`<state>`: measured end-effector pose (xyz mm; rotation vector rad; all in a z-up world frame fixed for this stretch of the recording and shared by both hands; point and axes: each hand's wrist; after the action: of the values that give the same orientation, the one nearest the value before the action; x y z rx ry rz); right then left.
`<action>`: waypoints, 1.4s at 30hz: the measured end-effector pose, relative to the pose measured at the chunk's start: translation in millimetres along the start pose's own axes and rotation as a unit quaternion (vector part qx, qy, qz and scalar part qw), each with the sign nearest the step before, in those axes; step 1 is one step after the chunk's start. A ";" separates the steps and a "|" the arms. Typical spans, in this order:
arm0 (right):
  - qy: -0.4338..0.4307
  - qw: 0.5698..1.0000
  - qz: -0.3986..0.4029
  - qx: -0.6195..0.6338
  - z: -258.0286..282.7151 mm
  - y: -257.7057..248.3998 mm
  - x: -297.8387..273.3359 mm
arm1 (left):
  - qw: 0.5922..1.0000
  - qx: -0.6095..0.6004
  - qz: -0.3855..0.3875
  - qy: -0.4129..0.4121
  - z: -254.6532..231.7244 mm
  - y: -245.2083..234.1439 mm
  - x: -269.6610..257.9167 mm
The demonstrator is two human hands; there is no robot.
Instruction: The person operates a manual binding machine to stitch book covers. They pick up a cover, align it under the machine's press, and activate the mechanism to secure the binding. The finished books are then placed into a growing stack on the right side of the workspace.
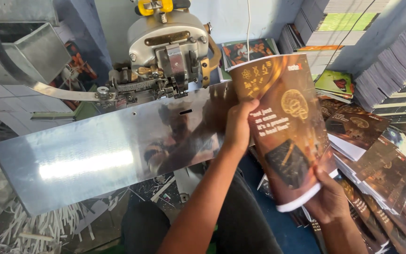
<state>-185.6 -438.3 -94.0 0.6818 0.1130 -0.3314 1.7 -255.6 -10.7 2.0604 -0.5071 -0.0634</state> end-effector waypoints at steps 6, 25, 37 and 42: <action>-0.058 0.989 0.001 -0.139 -10.6 -2.0 28.8 | 0.997 0.070 0.012 0.027 -12.9 -16.5 -2.9; -0.070 0.981 -0.054 -0.173 -16.2 0.9 29.3 | 0.995 0.086 -0.036 0.027 1.3 -42.9 6.2; -0.176 0.959 -0.177 -0.133 43.7 -56.7 22.4 | 0.962 0.263 -0.061 -0.030 2.0 -51.8 8.9; -0.222 0.939 -0.240 -0.106 80.5 -99.7 31.2 | 0.967 0.248 -0.047 -0.033 8.3 -64.7 10.1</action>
<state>-190.2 -570.1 -98.0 0.3430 -0.1195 -0.9223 30.0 -238.0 -67.6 2.5811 -0.5009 -0.0651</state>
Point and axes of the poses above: each hand's wrist, its own x-axis towards the middle knuckle, its own y-axis out of the palm, z = x × y, and after that the axes turned 15 degrees about -x, right-handed
